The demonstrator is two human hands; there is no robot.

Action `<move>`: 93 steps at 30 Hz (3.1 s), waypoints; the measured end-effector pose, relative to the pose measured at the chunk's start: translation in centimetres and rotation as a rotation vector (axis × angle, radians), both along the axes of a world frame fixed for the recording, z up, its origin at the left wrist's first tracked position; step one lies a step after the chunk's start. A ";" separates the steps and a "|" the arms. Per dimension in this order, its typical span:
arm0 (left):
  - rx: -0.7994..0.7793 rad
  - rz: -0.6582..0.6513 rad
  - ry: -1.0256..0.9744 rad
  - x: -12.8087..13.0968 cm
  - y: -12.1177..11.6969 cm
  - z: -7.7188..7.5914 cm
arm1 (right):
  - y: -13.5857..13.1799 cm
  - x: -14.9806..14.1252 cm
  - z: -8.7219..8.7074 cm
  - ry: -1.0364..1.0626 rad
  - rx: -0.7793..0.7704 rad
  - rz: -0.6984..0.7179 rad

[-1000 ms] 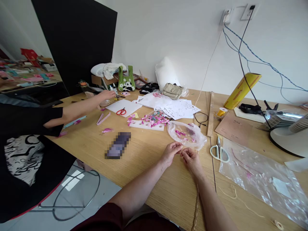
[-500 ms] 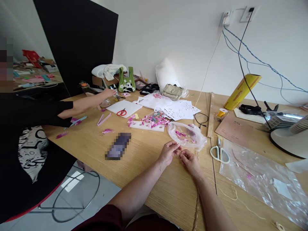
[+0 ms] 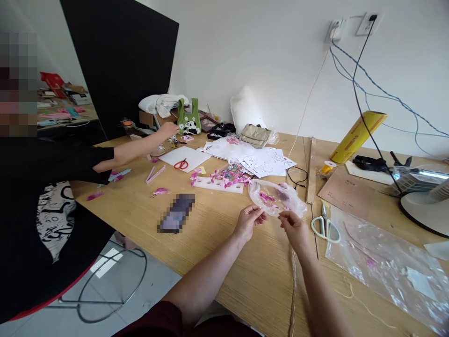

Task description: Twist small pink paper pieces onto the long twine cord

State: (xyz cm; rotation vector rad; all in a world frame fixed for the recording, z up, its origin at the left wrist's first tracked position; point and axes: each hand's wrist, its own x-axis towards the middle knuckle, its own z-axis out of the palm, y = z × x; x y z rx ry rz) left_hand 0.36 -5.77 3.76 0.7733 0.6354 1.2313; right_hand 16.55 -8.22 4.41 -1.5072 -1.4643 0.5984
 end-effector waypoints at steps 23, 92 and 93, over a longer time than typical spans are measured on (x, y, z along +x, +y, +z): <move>0.011 -0.007 0.110 0.8 0.5 -1.2 | 9.2 -0.2 0.3 -0.958 -0.185 0.106; 0.015 0.007 0.197 0.9 0.5 -1.1 | 6.7 0.9 2.7 0.999 -0.008 0.281; 0.012 0.007 0.197 0.9 0.5 -1.1 | 6.7 0.8 2.9 0.996 -0.013 0.301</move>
